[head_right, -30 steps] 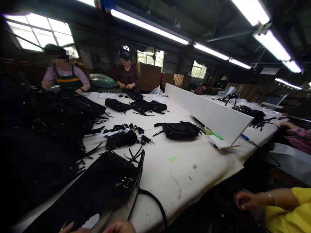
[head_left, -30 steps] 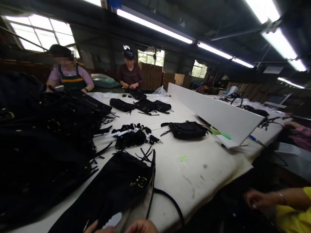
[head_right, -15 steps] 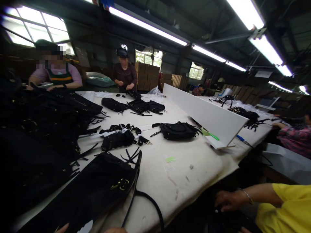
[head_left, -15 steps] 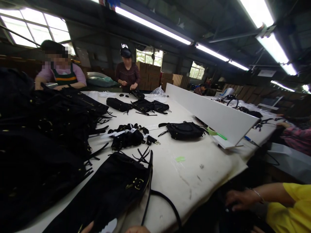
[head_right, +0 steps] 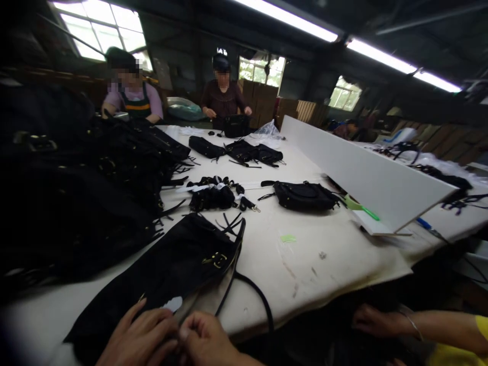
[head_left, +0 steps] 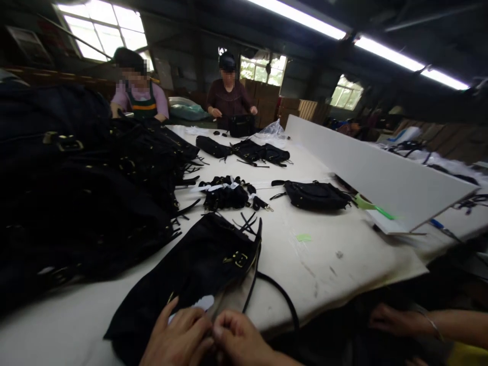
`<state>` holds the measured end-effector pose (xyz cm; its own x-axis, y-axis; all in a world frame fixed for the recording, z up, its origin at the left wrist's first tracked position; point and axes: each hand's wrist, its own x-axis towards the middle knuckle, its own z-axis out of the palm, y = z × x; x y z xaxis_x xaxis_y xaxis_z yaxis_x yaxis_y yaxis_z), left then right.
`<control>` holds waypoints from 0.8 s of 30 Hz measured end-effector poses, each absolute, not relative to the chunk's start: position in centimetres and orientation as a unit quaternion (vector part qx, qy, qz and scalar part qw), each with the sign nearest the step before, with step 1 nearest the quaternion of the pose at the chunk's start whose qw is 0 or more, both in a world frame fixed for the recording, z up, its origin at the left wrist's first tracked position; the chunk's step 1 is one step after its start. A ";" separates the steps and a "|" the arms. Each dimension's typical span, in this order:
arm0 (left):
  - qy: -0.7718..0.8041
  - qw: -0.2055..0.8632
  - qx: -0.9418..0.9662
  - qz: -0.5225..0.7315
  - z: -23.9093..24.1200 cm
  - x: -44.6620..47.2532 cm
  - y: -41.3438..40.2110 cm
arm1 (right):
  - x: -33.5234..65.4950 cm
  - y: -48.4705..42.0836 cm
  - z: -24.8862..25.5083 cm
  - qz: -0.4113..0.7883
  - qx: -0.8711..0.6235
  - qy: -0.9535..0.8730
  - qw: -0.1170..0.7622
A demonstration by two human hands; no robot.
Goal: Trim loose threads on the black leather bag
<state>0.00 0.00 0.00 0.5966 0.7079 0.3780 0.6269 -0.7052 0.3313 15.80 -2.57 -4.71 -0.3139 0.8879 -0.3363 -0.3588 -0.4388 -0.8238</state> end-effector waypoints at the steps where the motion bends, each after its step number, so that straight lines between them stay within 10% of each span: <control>1: 0.388 0.099 0.889 0.224 0.5 -0.1 -0.3 | 15.5 -2.9 -4.9 0.742 -0.410 -0.315 0.427; 24: 0.458 0.303 0.820 0.158 3.1 1.0 -2.3 | 17.1 -4.3 -3.9 0.749 -0.456 -0.138 0.461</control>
<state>0.98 -2.26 3.07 0.5296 0.8481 -0.0181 0.6567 -0.3964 0.6416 17.13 -4.32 -3.95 -0.1592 0.8163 -0.5552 -0.5644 -0.5367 -0.6272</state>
